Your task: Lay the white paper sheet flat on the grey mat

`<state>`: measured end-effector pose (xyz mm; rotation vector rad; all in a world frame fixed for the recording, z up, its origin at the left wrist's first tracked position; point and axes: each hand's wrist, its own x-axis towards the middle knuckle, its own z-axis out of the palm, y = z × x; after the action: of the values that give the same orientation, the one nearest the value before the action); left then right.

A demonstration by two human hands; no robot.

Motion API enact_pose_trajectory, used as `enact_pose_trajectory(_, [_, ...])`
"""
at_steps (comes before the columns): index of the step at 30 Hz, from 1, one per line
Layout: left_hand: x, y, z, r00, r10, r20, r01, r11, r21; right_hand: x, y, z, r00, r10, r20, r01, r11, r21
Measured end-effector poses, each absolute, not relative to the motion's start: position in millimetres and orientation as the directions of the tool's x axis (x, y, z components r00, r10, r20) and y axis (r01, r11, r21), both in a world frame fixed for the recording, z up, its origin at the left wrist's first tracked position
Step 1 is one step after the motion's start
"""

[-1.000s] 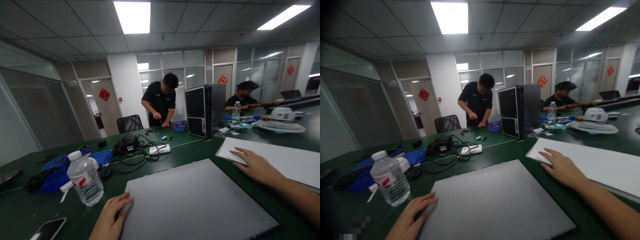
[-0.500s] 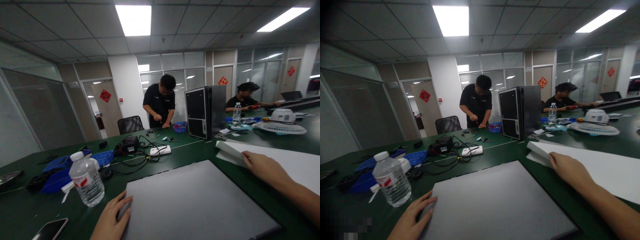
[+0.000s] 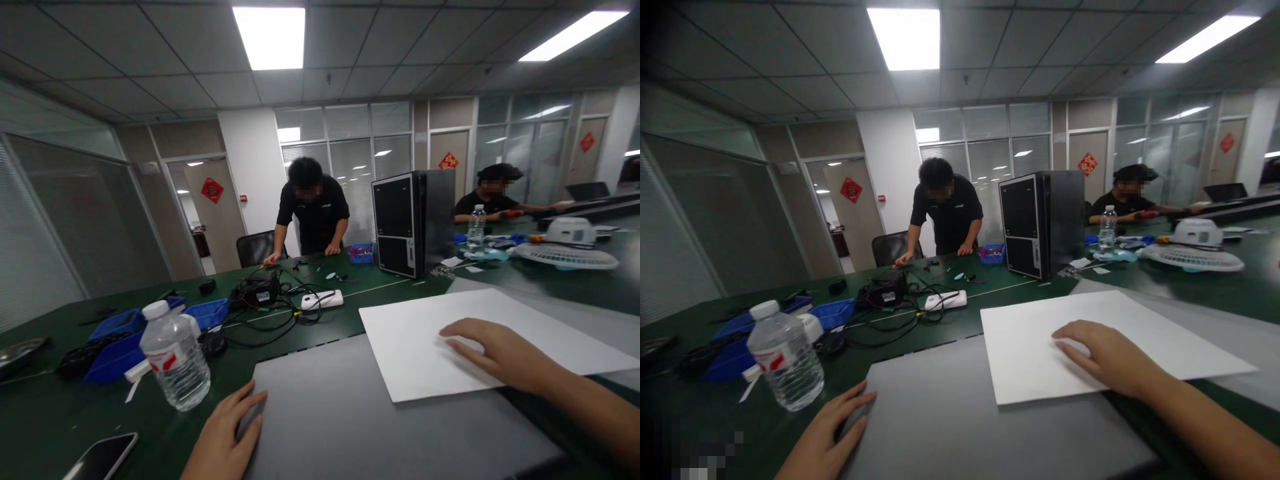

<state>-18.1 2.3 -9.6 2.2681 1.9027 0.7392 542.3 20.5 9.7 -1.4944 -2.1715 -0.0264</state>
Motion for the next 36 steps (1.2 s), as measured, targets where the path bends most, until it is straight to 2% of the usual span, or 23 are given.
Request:
enact_pose_trajectory(4, [-21.2, 3.1, -12.9, 0.109, 0.946, 0.305, 0.898, -0.225, 0.379, 566.8, 33.5, -8.0, -0.186, 0.932, 0.311, 0.929, 0.270, -0.253])
enact_pose_trajectory(7, [-21.7, 2.5, -11.6, 0.103, 0.943, 0.318, 0.894, -0.228, 0.386, 557.0, 29.2, -6.2, -0.228, 0.935, 0.271, 0.904, 0.307, -0.299])
enact_pose_trajectory(10, [-20.3, 1.1, -8.9, 0.098, 0.942, 0.321, 0.890, -0.227, 0.395, 535.6, 20.2, 3.8, -0.282, 0.918, 0.280, 0.842, 0.376, -0.387])
enact_pose_trajectory(13, [-19.0, 0.2, -7.6, 0.093, 0.940, 0.329, 0.884, -0.230, 0.407, 524.5, 16.2, 10.3, -0.317, 0.894, 0.316, 0.803, 0.430, -0.412])
enact_pose_trajectory(16, [-18.7, 0.3, -7.4, 0.092, 0.939, 0.331, 0.884, -0.230, 0.408, 528.1, 17.5, 9.6, -0.308, 0.888, 0.342, 0.804, 0.435, -0.406])
enact_pose_trajectory(22, [-17.1, 1.2, -6.8, 0.100, 0.945, 0.312, 0.889, -0.226, 0.399, 526.2, 16.0, 7.3, -0.302, 0.911, 0.280, 0.849, 0.391, -0.357])
enact_pose_trajectory(27, [-15.2, 1.6, -7.8, 0.091, 0.949, 0.302, 0.890, -0.214, 0.402, 491.6, 4.7, 16.8, -0.435, 0.861, 0.263, 0.823, 0.499, -0.272])
enact_pose_trajectory(30, [-15.1, 2.4, -8.5, 0.094, 0.944, 0.315, 0.881, -0.226, 0.415, 480.1, 1.6, 18.2, -0.498, 0.821, 0.277, 0.783, 0.564, -0.264])
enact_pose_trajectory(33, [-15.2, 3.2, -8.8, 0.090, 0.942, 0.324, 0.876, -0.230, 0.424, 487.6, 6.3, 13.1, -0.472, 0.812, 0.343, 0.786, 0.564, -0.254])
enact_pose_trajectory(36, [-15.8, 3.2, -9.3, 0.099, 0.942, 0.322, 0.877, -0.235, 0.420, 504.8, 14.0, 7.6, -0.384, 0.853, 0.352, 0.850, 0.476, -0.226])
